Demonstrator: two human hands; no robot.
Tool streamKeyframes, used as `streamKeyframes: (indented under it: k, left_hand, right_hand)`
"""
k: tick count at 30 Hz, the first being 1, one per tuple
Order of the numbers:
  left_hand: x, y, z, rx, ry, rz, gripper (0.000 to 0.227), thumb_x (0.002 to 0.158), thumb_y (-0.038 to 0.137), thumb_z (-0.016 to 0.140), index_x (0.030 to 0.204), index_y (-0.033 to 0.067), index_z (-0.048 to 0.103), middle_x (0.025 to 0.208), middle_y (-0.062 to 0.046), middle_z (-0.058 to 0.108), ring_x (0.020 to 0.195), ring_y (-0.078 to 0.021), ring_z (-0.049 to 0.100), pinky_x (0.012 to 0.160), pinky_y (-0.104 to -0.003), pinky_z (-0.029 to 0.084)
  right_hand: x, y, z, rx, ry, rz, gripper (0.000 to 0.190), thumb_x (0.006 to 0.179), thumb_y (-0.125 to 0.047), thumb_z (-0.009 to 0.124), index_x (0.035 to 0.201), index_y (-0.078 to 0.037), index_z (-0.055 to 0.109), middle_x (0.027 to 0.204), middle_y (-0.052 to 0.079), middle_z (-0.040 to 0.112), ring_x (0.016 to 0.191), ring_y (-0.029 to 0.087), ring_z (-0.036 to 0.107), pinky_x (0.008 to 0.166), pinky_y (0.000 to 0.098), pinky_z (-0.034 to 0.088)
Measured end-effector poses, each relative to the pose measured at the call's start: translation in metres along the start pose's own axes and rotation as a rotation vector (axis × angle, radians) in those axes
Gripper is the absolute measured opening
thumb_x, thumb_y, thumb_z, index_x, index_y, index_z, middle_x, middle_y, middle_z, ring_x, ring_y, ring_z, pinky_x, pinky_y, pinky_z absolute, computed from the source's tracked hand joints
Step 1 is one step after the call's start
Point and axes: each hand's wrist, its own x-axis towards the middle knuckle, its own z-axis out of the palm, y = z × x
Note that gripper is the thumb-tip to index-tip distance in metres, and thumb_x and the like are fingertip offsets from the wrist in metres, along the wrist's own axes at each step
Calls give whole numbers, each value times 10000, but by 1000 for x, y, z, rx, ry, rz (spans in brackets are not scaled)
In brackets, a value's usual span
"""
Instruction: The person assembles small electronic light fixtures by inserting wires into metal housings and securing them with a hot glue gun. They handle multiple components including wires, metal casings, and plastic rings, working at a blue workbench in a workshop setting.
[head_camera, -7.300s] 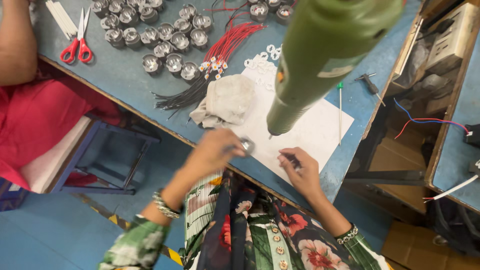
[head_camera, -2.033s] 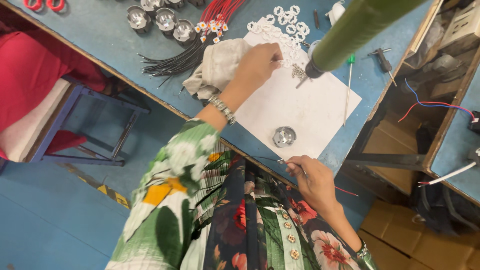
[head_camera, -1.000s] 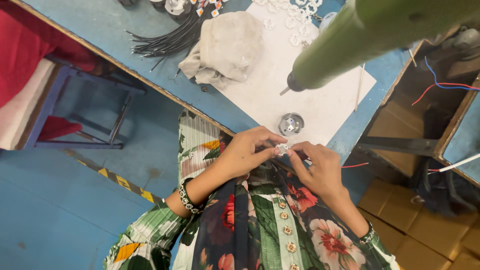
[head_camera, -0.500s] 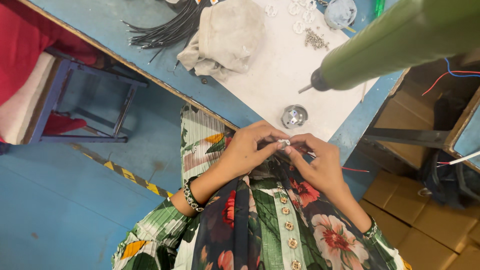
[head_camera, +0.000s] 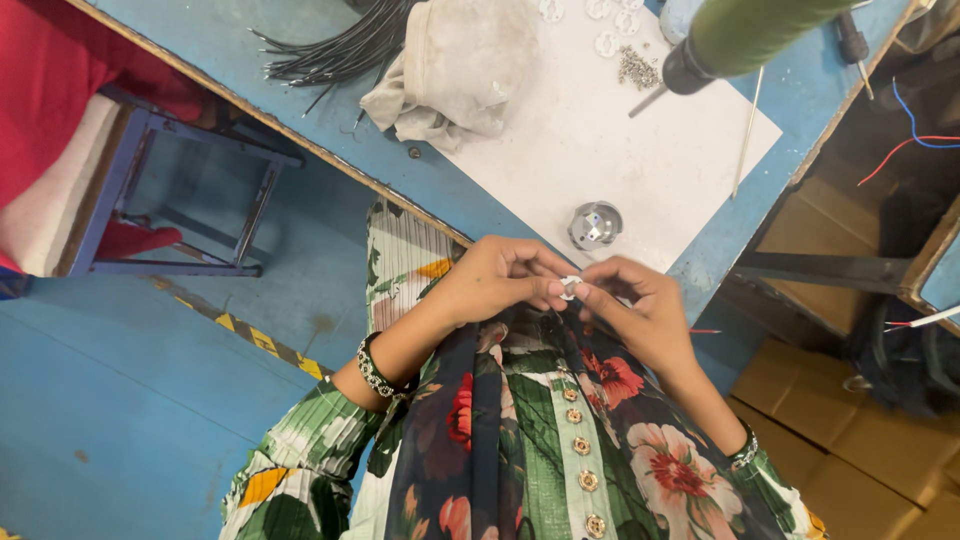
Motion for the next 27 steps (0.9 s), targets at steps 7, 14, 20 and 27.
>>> streamKeyframes:
  k: [7,14,20,27]
  left_hand:
    - [-7,13,9,224,121,-2,244,918,142,739,1114,-3,748,890,-71,775,779,-92,712,705,-242,567]
    - [-3,8,8,174,124,58,238,930,116,701,1135,-4,718,906,-46,769,799,-75,715,729,-222,563]
    - [18,-4,-10,110,178,154,229,934,96,705,1136,-12,700,930,-52,760,826,-93,728,756,-228,562]
    - [36,2,-20,303,349,313,221,933,116,733,1117,-6,713,942,-52,756,822,-92,735,744,-240,588]
  right_hand:
    - [3,-4,4,-76,56,-61,138,917,-84,743,1029,-5,727,891,34,748,755,43,631,653,208,524]
    - [8,-9,0,-54,37,-184,122,923,-87,755,1012,-7,734,947,36,742,841,46,657,753,219,542]
    - [34,-24,-42,-573,429,-620,150,913,6,763,1037,-24,684,1040,94,700,840,142,675,781,261,532]
    - [125,-27,-112,-526,584,-725,270,951,40,826,1177,-7,685,1138,93,653,892,152,678,728,266,556]
